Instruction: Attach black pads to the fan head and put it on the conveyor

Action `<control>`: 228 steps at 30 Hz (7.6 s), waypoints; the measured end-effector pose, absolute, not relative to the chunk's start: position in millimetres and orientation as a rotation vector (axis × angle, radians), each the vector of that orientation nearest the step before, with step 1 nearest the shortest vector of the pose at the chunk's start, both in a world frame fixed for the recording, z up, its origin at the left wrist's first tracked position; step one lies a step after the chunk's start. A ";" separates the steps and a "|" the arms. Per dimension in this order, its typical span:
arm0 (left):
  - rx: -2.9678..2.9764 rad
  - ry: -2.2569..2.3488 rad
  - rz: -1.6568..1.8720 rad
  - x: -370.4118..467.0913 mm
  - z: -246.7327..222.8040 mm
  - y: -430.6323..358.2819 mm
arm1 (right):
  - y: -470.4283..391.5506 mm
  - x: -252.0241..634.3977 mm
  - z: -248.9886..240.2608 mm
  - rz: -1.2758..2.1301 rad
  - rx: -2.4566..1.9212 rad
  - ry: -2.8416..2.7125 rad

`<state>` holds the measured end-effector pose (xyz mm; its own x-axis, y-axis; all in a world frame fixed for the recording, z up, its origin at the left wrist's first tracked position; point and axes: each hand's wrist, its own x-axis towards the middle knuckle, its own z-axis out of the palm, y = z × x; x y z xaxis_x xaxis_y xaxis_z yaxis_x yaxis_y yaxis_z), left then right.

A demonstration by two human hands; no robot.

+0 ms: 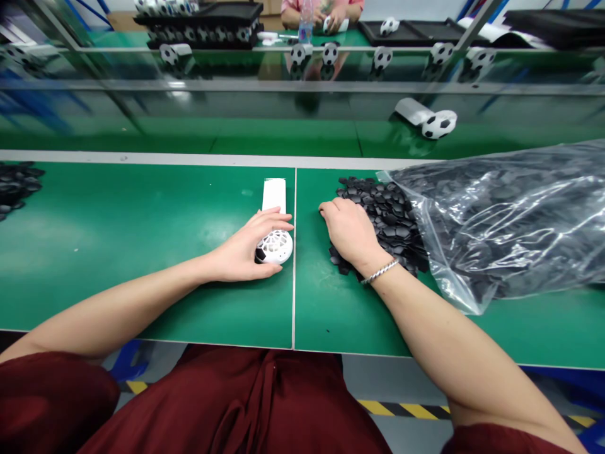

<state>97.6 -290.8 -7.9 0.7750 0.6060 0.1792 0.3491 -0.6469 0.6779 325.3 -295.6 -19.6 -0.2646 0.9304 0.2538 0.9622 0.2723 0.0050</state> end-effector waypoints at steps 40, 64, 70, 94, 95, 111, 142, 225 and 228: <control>2.185 0.688 0.578 97.4 -7.3 -285.0 | -328.4 287.7 -2.9 0.955 -1.139 -1.912; 2.154 0.775 0.599 102.5 -1.5 -291.6 | -326.0 284.2 -5.3 0.991 -1.143 -1.882; 2.132 0.761 0.612 101.6 -5.0 -290.3 | -311.4 307.7 -6.5 0.456 -1.433 -1.962; 2.058 0.874 0.500 95.2 -1.8 -285.9 | -317.0 327.6 4.6 -0.244 -2.167 -2.440; 2.058 0.862 0.491 94.9 -1.5 -285.6 | -317.1 327.3 4.4 -0.248 -2.165 -2.442; 2.058 0.929 0.502 94.6 1.0 -279.4 | -320.5 324.1 6.1 -0.348 -2.132 -2.485; 2.112 0.873 0.545 93.1 -3.7 -277.3 | -330.2 295.0 -1.5 0.369 -1.071 -2.223; 1.067 0.810 0.803 86.8 -8.7 -256.8 | -297.8 326.6 -17.7 0.021 -1.417 -2.105; 0.762 0.766 0.875 87.0 -10.5 -252.8 | -294.4 329.2 -26.6 0.090 -1.452 -2.158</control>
